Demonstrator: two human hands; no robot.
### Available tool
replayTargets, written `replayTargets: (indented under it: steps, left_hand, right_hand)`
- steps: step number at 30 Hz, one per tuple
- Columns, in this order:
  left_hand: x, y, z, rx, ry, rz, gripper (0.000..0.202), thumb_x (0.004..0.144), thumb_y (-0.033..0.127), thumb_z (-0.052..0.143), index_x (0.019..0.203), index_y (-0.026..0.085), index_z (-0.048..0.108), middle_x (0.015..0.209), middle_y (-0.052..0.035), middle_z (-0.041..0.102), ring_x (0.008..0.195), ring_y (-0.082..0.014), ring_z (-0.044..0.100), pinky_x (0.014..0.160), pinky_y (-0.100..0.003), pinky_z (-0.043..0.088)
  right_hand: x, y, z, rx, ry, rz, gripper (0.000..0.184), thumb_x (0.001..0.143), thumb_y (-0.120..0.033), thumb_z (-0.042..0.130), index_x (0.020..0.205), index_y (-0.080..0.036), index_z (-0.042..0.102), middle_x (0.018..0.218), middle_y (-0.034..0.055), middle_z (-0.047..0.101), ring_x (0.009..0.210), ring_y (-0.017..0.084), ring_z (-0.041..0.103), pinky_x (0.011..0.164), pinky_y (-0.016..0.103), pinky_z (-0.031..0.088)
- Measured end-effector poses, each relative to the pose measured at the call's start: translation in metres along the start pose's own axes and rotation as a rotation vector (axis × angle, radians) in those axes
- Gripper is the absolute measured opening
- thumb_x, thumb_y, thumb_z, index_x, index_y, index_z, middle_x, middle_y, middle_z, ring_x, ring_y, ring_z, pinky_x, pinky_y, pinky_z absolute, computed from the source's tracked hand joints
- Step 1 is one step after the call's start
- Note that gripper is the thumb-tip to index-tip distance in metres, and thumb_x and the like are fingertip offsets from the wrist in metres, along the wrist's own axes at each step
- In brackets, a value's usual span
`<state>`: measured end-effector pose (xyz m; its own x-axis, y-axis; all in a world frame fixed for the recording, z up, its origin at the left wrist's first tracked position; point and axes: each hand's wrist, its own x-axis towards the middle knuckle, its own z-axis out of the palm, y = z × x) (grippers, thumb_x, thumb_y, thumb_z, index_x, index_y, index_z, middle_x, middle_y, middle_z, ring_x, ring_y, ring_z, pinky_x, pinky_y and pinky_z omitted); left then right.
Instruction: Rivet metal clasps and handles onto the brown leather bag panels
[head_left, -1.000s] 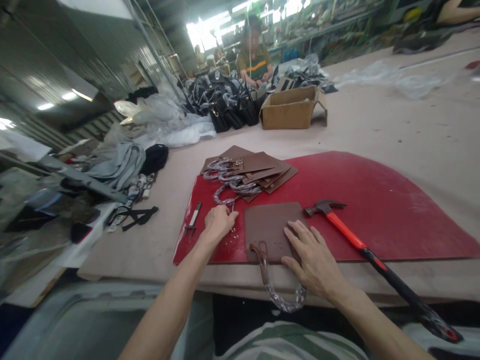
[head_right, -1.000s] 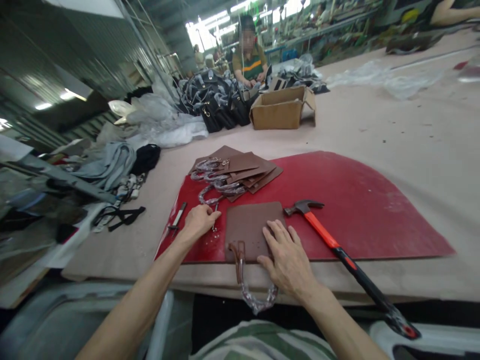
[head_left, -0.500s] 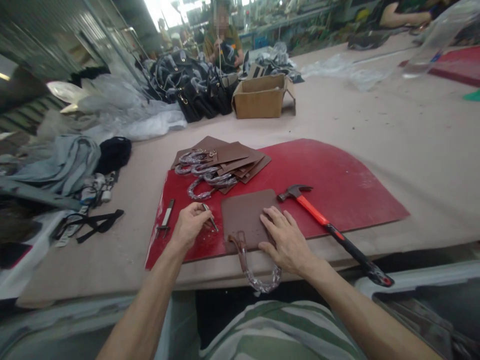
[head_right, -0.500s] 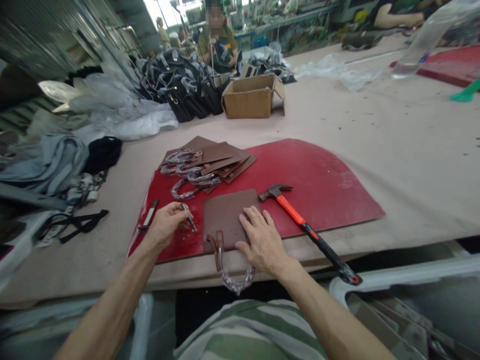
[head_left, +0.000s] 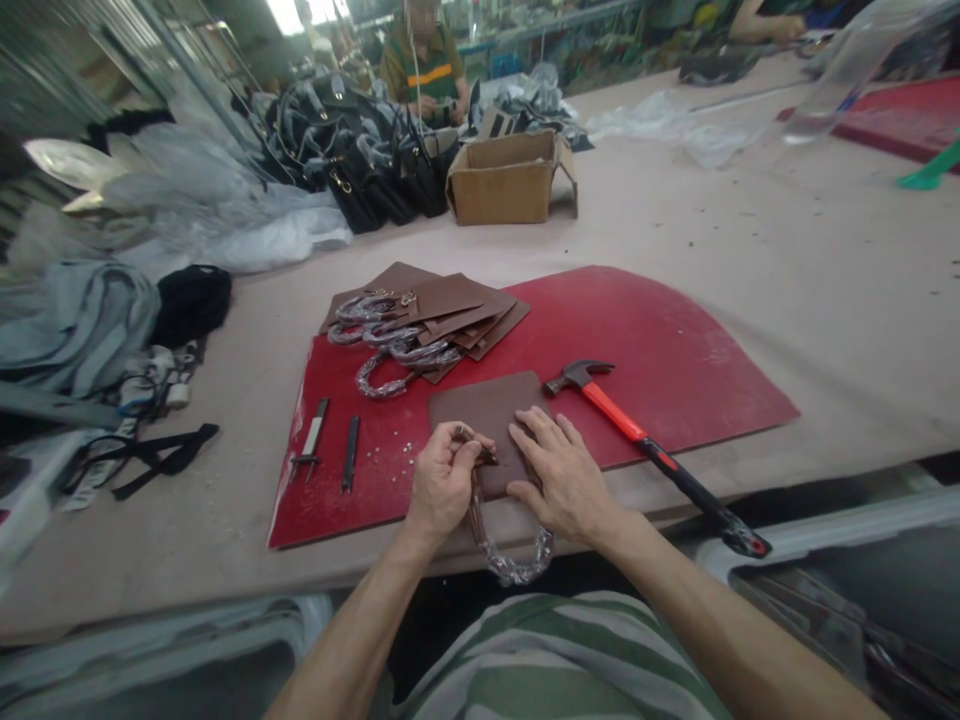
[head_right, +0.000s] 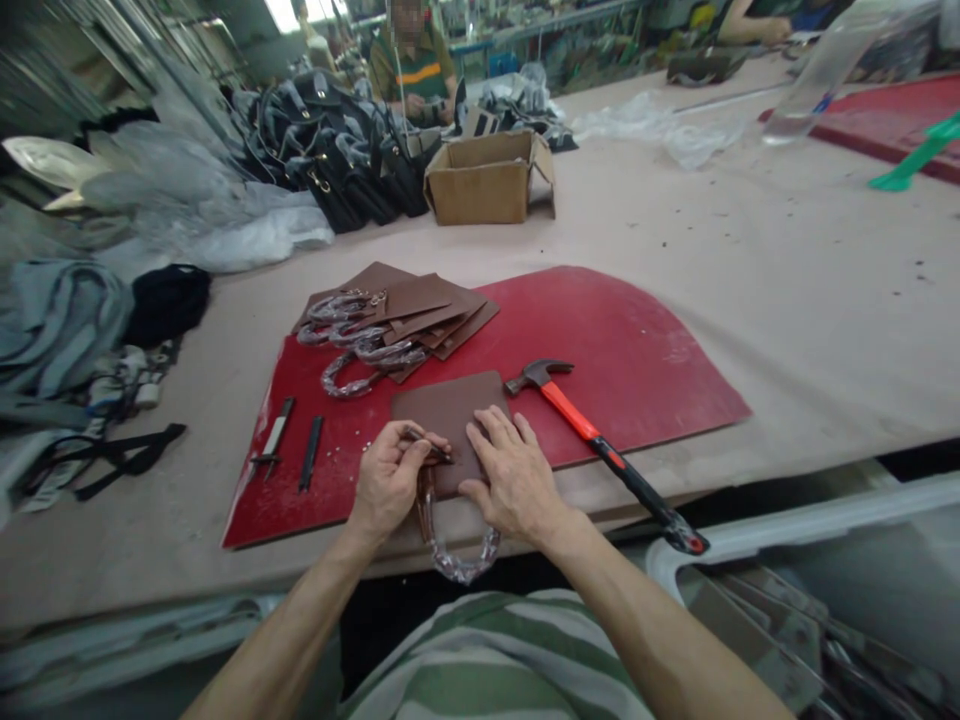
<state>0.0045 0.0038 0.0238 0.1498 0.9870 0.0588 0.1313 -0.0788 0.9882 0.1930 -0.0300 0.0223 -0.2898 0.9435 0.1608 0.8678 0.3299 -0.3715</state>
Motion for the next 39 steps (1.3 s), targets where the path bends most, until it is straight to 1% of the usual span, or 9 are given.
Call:
replayTargets:
  steps: [10, 15, 19, 24, 27, 30, 33, 36, 39]
  left_hand:
    - [-0.001, 0.0, 0.003, 0.08, 0.025, 0.033, 0.007, 0.094, 0.025, 0.054, 0.097, 0.019, 0.055, 0.088, -0.0034, 0.075, 0.078, -0.0157, 0.073, 0.077, -0.031, 0.061]
    - [-0.004, 0.001, 0.006, 0.277, 0.013, 0.189, 0.007, 0.093, 0.02, 0.052, 0.093, 0.02, 0.06, 0.085, -0.002, 0.073, 0.078, -0.0143, 0.072, 0.076, -0.026, 0.059]
    - [-0.009, 0.001, 0.014, 0.372, 0.076, 0.265, 0.011, 0.094, 0.021, 0.05, 0.09, 0.021, 0.06, 0.083, -0.0021, 0.071, 0.075, -0.0139, 0.07, 0.073, -0.025, 0.057]
    - [-0.009, 0.002, 0.02, 0.411, 0.114, 0.252, 0.012, 0.095, 0.022, 0.049, 0.087, 0.021, 0.059, 0.08, -0.0016, 0.07, 0.073, -0.0137, 0.068, 0.072, -0.024, 0.055]
    - [-0.009, 0.0, 0.019, 0.465, 0.11, 0.257, 0.012, 0.095, 0.025, 0.049, 0.088, 0.022, 0.058, 0.081, -0.0021, 0.07, 0.073, -0.0144, 0.068, 0.071, -0.024, 0.054]
    - [-0.009, -0.002, 0.016, 0.542, 0.04, 0.302, 0.015, 0.095, 0.028, 0.046, 0.089, 0.022, 0.059, 0.081, -0.0036, 0.071, 0.072, -0.0153, 0.068, 0.071, -0.025, 0.053]
    - [-0.009, -0.003, 0.015, 0.526, -0.011, 0.328, 0.017, 0.095, 0.028, 0.044, 0.089, 0.022, 0.059, 0.082, -0.0042, 0.071, 0.073, -0.0151, 0.069, 0.072, -0.024, 0.053]
    - [-0.007, -0.003, 0.015, 0.513, -0.019, 0.334, 0.016, 0.096, 0.027, 0.044, 0.089, 0.022, 0.058, 0.083, -0.0043, 0.071, 0.074, -0.015, 0.068, 0.073, -0.024, 0.052]
    - [-0.006, -0.003, 0.016, 0.545, -0.024, 0.334, 0.014, 0.095, 0.025, 0.046, 0.09, 0.022, 0.058, 0.081, -0.0046, 0.071, 0.075, -0.0161, 0.068, 0.071, -0.024, 0.051]
  right_hand:
    - [-0.001, 0.003, 0.004, 0.022, 0.024, -0.009, 0.064, 0.084, -0.036, 0.065, 0.142, -0.011, 0.051, 0.154, 0.0196, 0.042, 0.146, 0.035, 0.031, 0.12, 0.056, 0.023]
    - [-0.002, 0.003, 0.002, 0.022, 0.019, -0.013, 0.067, 0.083, -0.036, 0.067, 0.142, -0.008, 0.051, 0.154, 0.0205, 0.042, 0.146, 0.035, 0.03, 0.121, 0.055, 0.021]
    - [-0.002, 0.003, 0.002, 0.034, 0.018, -0.013, 0.066, 0.083, -0.034, 0.066, 0.142, -0.008, 0.05, 0.154, 0.0211, 0.042, 0.146, 0.035, 0.03, 0.12, 0.056, 0.021]
    - [-0.001, 0.004, 0.001, 0.048, -0.007, -0.032, 0.065, 0.084, -0.035, 0.065, 0.142, -0.007, 0.05, 0.155, 0.0218, 0.039, 0.147, 0.036, 0.028, 0.119, 0.057, 0.022]
    - [0.001, 0.009, -0.005, 0.093, -0.019, -0.047, 0.058, 0.086, -0.036, 0.063, 0.137, -0.008, 0.054, 0.151, 0.0212, 0.045, 0.143, 0.035, 0.036, 0.116, 0.055, 0.029]
    - [0.001, 0.023, -0.019, 0.093, 0.113, 0.054, 0.044, 0.09, -0.035, 0.057, 0.127, -0.012, 0.061, 0.141, 0.0189, 0.054, 0.131, 0.031, 0.049, 0.109, 0.048, 0.04]
    - [-0.004, 0.044, -0.04, -0.065, 0.211, 0.266, 0.037, 0.091, -0.033, 0.054, 0.121, -0.014, 0.062, 0.132, 0.0193, 0.058, 0.121, 0.034, 0.054, 0.1, 0.05, 0.045]
    - [-0.01, 0.062, -0.057, -0.057, 0.122, 0.501, 0.025, 0.087, -0.029, 0.057, 0.106, -0.014, 0.063, 0.119, 0.0221, 0.06, 0.114, 0.037, 0.055, 0.095, 0.053, 0.043]
    - [-0.013, 0.074, -0.066, 0.115, 0.046, 0.616, 0.006, 0.082, -0.023, 0.057, 0.086, -0.018, 0.058, 0.098, 0.0167, 0.062, 0.101, 0.032, 0.059, 0.09, 0.047, 0.045]
